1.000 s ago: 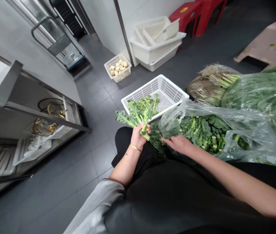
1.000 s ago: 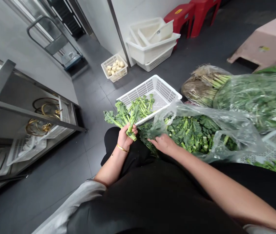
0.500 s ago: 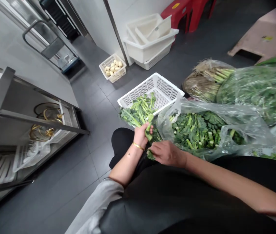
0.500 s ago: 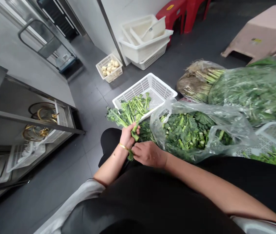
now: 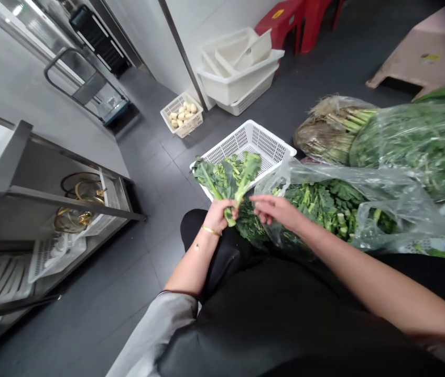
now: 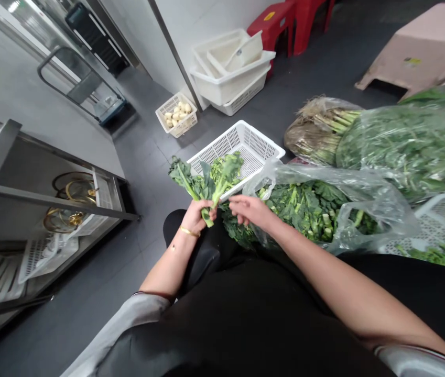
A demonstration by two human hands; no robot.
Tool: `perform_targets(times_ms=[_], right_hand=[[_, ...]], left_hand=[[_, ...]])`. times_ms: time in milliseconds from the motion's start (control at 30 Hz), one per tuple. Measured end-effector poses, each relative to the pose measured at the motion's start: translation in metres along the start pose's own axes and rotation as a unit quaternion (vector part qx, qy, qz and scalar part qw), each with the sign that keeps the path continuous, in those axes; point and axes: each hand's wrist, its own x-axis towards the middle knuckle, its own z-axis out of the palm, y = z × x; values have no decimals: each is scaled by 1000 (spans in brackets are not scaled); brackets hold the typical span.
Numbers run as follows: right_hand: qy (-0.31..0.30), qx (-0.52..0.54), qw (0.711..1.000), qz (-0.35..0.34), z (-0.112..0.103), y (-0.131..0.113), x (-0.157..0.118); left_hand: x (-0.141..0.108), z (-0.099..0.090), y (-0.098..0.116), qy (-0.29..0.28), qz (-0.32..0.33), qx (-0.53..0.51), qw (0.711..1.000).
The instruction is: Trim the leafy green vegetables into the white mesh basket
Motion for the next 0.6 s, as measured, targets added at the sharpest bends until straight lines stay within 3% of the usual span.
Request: perform_targets(times_ms=[100, 167, 233, 300, 367, 433, 500, 600], right_hand=[[64, 62, 996, -10, -7, -22, 5], [105, -4, 994, -42, -1, -30, -4], [157, -97, 974, -135, 15, -33, -22], [124, -172, 938, -273, 33, -31, -43], [47, -201, 917, -342, 42, -28, -57], [57, -180, 943, -273, 35, -26, -56], [112, -113, 979, -130, 16, -29, -42], [111, -66, 992, -6, -6, -39, -15]], left_hand=[[-27, 15, -22, -2, 9, 32, 999], [-32, 24, -28, 15, 18, 39, 999], [-30, 31, -31, 51, 37, 38, 997], [-25, 36, -32, 101, 66, 29, 992], [-21, 37, -33, 133, 93, 29, 986], [-20, 36, -35, 145, 124, 49, 980], [-23, 33, -40, 149, 162, 79, 972], [-28, 31, -48, 164, 203, 101, 960]])
